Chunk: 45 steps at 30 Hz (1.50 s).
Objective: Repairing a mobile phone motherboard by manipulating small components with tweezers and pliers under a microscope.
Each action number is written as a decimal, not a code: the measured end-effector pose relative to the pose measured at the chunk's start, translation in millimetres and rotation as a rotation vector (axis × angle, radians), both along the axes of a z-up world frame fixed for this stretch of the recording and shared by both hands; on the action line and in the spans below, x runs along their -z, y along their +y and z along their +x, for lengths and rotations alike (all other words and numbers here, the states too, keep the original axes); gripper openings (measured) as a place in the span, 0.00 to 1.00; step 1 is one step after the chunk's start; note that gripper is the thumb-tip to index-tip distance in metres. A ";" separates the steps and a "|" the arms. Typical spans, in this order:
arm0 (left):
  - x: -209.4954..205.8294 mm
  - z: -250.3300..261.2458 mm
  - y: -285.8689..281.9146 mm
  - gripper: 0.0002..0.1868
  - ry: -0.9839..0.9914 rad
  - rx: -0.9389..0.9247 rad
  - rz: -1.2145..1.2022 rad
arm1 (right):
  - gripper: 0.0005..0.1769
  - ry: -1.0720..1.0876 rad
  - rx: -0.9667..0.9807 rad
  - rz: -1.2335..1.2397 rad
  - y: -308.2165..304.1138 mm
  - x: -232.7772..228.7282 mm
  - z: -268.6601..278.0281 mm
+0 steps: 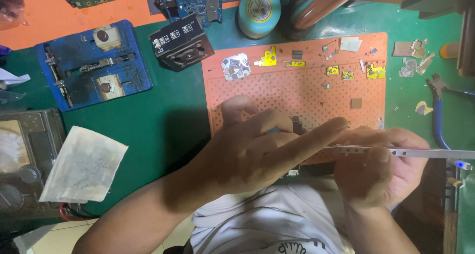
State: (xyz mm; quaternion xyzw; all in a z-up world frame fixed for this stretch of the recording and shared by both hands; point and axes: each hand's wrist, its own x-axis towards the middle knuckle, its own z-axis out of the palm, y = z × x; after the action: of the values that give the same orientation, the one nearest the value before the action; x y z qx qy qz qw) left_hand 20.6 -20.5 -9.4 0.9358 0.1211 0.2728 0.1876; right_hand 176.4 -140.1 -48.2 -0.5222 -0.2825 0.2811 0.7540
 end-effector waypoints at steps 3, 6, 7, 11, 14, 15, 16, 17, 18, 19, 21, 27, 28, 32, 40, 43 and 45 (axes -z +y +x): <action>-3.1 0.5 1.6 0.23 0.000 -0.013 0.046 | 0.10 0.012 0.041 -0.052 -4.7 3.2 3.6; -4.7 0.3 1.7 0.24 0.046 -0.031 0.095 | 0.04 0.117 -0.026 0.030 -5.1 5.6 5.6; -4.8 0.2 1.7 0.24 0.042 -0.048 0.113 | 0.06 0.061 -0.009 0.011 -1.7 2.5 3.4; -5.0 -1.0 2.1 0.22 0.043 -0.046 0.160 | 0.04 0.151 -0.030 0.072 -11.7 14.7 10.0; -4.6 -1.7 2.1 0.19 -0.003 -0.036 0.123 | 0.05 0.137 -0.053 0.059 -11.3 12.9 10.1; -4.3 -1.1 1.9 0.19 -0.003 -0.036 0.123 | 0.05 0.137 -0.053 0.059 -8.7 10.5 7.6; -4.0 -0.6 1.6 0.20 0.004 -0.049 0.129 | 0.05 0.074 -0.033 0.052 -6.2 8.1 5.1; -3.7 0.0 1.4 0.22 0.011 -0.061 0.135 | 0.06 0.010 -0.013 0.046 -3.6 5.6 2.7; -4.5 -0.2 1.8 0.22 0.011 -0.061 0.135 | 0.06 0.010 -0.013 0.046 -6.3 9.5 4.5; -5.3 -0.4 2.3 0.24 0.025 -0.060 0.147 | 0.05 0.046 -0.003 0.045 -9.1 13.5 6.3; -7.6 -0.8 3.3 0.27 0.041 -0.058 0.156 | 0.06 0.083 0.005 0.041 -7.4 12.9 4.7; -6.2 -12.6 18.1 0.33 0.175 0.082 -0.193 | 0.11 -0.151 0.016 -0.016 -0.7 -0.7 10.5; -4.0 -16.8 20.9 0.37 0.208 0.054 -0.174 | 0.10 -0.081 -0.150 -0.057 -7.2 -1.0 20.9; -5.5 -23.2 28.7 0.38 0.337 -0.009 -0.114 | 0.08 -0.382 -0.014 -0.028 16.9 -10.2 -13.3; -3.0 -21.9 26.1 0.46 0.384 0.027 -0.092 | 0.13 -0.434 0.002 -0.210 17.8 -19.2 -19.5; -2.9 -22.0 25.6 0.46 0.387 0.024 -0.096 | 0.13 -0.447 -0.024 -0.239 18.0 -20.6 -19.5; -2.8 -22.3 25.3 0.46 0.381 0.023 -0.111 | 0.12 -0.465 -0.034 -0.248 18.0 -19.4 -20.2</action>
State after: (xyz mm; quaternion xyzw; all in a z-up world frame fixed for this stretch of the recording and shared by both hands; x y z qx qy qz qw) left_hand -1.8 4.8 -6.6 0.9600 0.1584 0.0818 0.2157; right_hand 156.2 -122.2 -28.8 -0.6564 -0.4204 0.1987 0.5940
